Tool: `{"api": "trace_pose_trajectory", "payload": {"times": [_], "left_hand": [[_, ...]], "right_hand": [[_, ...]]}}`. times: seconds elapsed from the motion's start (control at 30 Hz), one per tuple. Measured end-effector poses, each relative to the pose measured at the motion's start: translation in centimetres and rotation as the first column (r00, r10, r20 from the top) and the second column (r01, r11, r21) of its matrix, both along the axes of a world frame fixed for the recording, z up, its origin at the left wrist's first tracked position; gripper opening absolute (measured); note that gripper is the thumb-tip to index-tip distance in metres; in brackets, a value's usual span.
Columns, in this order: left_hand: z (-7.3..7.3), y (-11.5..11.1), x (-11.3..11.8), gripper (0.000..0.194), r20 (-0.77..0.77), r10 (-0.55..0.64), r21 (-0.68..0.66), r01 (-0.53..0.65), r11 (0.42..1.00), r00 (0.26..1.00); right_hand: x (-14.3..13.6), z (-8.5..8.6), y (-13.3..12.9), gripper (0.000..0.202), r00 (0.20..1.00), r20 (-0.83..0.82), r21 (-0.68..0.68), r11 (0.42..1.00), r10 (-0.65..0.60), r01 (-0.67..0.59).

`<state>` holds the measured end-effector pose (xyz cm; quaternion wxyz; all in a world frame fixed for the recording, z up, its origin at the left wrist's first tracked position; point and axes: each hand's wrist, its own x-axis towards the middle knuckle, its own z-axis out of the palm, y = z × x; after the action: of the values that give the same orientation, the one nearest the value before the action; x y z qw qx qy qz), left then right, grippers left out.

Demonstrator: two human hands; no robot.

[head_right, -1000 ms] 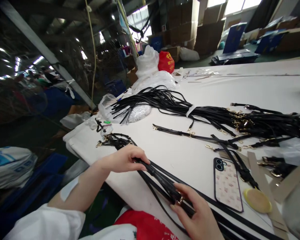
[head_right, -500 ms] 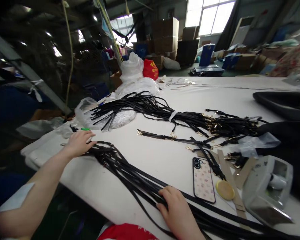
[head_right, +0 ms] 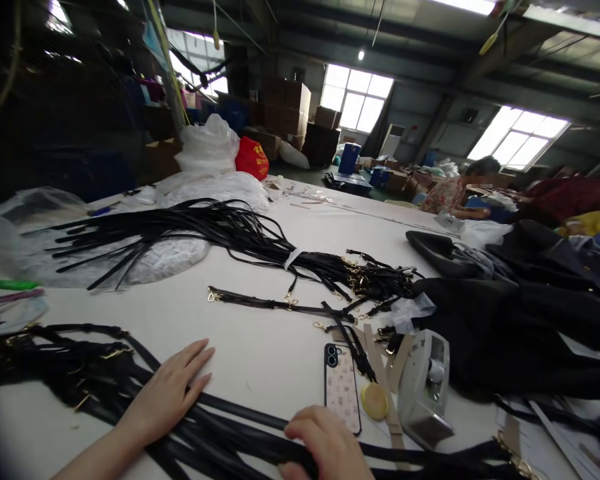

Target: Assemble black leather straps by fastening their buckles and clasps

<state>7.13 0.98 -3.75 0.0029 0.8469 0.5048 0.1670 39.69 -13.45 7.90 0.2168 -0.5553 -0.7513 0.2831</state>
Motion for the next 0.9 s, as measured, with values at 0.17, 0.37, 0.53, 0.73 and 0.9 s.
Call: {"api": "trace_pose_trajectory", "payload": {"times": [0.17, 0.37, 0.53, 0.73, 0.9], "left_hand": [[-0.3, 0.3, -0.4, 0.045, 0.015, -0.003, 0.056, 0.002, 0.998, 1.000], [-0.8, 0.5, -0.8, 0.046, -0.026, -0.009, 0.119, 0.012, 0.993, 1.000], [-1.0, 0.8, -1.0, 0.042, -0.022, 0.004, 0.189, 0.000, 0.982, 1.000], [-1.0, 1.0, -0.9, 0.035, 0.040, 0.035, 0.162, -0.041, 0.986, 0.999], [0.3, 0.6, -0.3, 0.035, 0.111, 0.026, 0.161, -0.044, 0.986, 0.993]], "right_hand": [[2.8, 3.3, 9.5, 0.020, 0.961, 0.121, 0.035, 0.968, -0.249, 0.247], [6.8, -1.0, 23.1, 0.021, 0.789, 0.354, 0.037, 0.851, -0.502, 0.524], [6.9, -3.3, 27.5, 0.030, 0.663, 0.484, 0.087, 0.785, -0.571, 0.613], [6.8, -2.1, 27.8, 0.030, 0.697, 0.502, 0.028, 0.815, -0.512, 0.579], [4.6, -0.2, 21.2, 0.019, 0.848, 0.380, -0.077, 0.901, -0.370, 0.427]]}}
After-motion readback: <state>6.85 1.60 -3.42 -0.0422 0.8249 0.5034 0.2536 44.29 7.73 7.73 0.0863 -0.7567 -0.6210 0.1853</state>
